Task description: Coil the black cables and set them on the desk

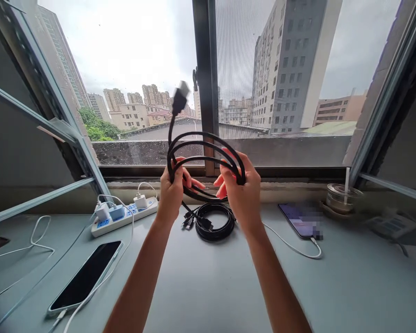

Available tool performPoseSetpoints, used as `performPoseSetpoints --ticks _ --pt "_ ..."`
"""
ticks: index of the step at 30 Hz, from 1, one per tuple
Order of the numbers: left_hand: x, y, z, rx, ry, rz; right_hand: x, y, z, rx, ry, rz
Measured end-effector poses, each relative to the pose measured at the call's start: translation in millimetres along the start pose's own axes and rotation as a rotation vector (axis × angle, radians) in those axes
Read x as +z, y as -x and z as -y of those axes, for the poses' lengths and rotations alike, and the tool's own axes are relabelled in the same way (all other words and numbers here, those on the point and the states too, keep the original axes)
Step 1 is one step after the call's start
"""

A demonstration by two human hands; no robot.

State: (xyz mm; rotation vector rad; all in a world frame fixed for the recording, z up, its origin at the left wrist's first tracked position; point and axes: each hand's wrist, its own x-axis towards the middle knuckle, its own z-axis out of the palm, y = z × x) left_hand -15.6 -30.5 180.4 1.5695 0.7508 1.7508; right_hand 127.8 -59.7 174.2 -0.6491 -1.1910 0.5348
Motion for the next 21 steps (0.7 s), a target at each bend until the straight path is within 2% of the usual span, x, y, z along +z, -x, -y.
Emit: performPoseSetpoints --ticks 3,5,10,13,17,21 --pt "-9.2 -2 -5 0.08 -0.218 -0.079 -2 2 -2 -0.066 0.131 0.106" --pt "-12.6 -3 -7 0.071 -0.229 -0.06 -1 3 -3 -0.112 0.192 0.171" --pt "-13.0 -4 -6 -0.004 -0.108 0.033 3 4 -4 -0.268 0.299 0.068" --pt "-11.1 -2 -8 -0.033 -0.108 0.076 2 3 -5 -0.333 0.302 0.074" --pt "-9.3 0 -12 -0.113 -0.07 0.166 -1 -2 -8 -0.352 0.357 0.08" --pt "-9.1 3 -15 -0.202 -0.052 0.175 -1 -6 -14 -0.32 0.417 0.064"
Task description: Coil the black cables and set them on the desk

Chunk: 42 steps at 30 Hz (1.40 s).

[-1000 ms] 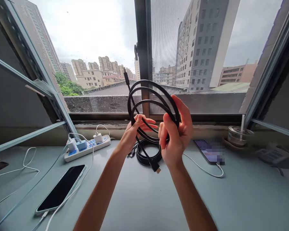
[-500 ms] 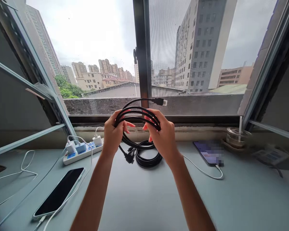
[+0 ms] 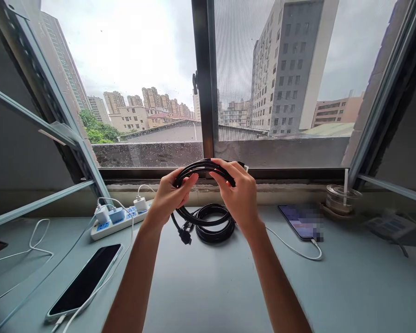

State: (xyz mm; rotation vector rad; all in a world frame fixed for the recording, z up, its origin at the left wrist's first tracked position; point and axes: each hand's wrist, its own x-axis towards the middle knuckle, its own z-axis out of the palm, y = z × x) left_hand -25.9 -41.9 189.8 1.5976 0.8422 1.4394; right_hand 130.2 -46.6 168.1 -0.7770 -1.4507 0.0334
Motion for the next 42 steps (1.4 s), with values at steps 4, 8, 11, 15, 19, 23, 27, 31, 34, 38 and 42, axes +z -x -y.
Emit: performPoseSetpoints --ticks 4,8,11,15,19,23,27,31,34,38,42 --pt "1.5 2 -3 -0.05 0.022 0.02 1 1 -3 0.027 -0.007 -0.034" --pt "4.9 0 -2 -0.122 0.102 0.019 0 1 -3 0.048 -0.033 -0.032" --pt "5.5 -3 -1 -0.199 0.167 0.012 -1 1 -3 0.041 -0.037 -0.024" --pt "-1.2 -4 -3 -0.186 0.151 -0.028 -3 0 -4 0.012 0.027 -0.027" --pt "-10.6 -1 -9 -0.122 0.103 -0.027 -5 -1 -9 0.002 0.178 -0.028" --pt "-13.1 2 -15 -0.067 0.099 -0.044 -3 0 -11 0.022 0.167 0.033" --pt "-12.4 2 -16 -0.017 0.113 -0.117 -6 1 -2 0.044 0.165 -0.01" --pt "-14.0 2 -15 0.035 0.13 -0.153 -15 2 10 0.146 0.058 0.051" --pt "-15.7 2 -15 0.062 0.149 -0.168 -21 1 15 0.275 -0.067 0.169" --pt "-14.9 1 -14 0.069 0.178 -0.16 -20 1 18 0.422 -0.334 0.288" --pt "-8.8 -1 -9 0.05 0.223 -0.106 -14 2 22 0.519 -0.587 0.346"
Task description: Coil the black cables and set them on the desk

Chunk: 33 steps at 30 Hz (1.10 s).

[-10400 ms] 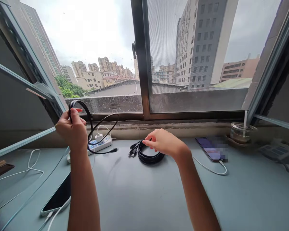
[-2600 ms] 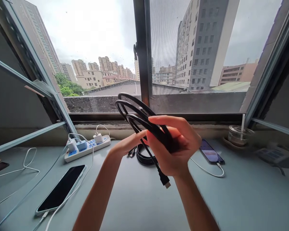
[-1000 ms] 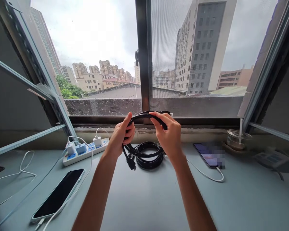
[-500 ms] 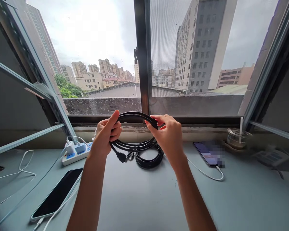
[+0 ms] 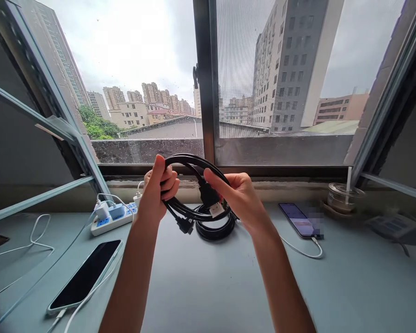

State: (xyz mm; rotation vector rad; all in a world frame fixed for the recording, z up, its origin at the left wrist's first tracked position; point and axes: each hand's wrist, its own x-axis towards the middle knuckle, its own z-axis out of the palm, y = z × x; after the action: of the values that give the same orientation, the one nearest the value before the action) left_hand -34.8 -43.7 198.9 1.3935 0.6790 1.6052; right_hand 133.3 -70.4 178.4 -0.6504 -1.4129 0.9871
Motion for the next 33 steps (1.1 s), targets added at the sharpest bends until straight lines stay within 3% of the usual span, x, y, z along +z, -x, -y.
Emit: performPoseSetpoints --ticks 7,9,12,16,19,23,25,29,33 --pt "-1.4 -5 9 -0.078 -0.059 -0.001 -12 -1 4 0.021 -0.178 0.252" --pt "-4.1 -8 12 -0.106 -0.106 0.006 -18 -3 0 -0.03 -0.037 0.176" --pt "-4.0 -12 19 -0.167 -0.176 0.019 -22 -7 -11 -0.167 0.406 0.009" --pt "1.6 -16 35 -0.279 -0.202 0.058 -22 -17 -30 -0.208 0.766 0.036" --pt "-0.5 -20 46 -0.353 -0.26 0.15 -27 -30 -49 -0.16 0.803 -0.036" --pt "-17.2 -27 68 -0.449 -0.626 0.309 -41 -48 -84 -0.01 0.794 -0.138" --pt "-27.1 -30 85 -0.52 -0.784 0.329 -46 -54 -105 0.086 0.788 -0.175" --pt "-40.0 -35 120 -0.589 -0.978 0.259 -50 -59 -142 0.258 0.741 -0.094" --pt "-46.2 -36 140 -0.592 -1.133 0.221 -54 -61 -170 0.34 0.728 0.042"
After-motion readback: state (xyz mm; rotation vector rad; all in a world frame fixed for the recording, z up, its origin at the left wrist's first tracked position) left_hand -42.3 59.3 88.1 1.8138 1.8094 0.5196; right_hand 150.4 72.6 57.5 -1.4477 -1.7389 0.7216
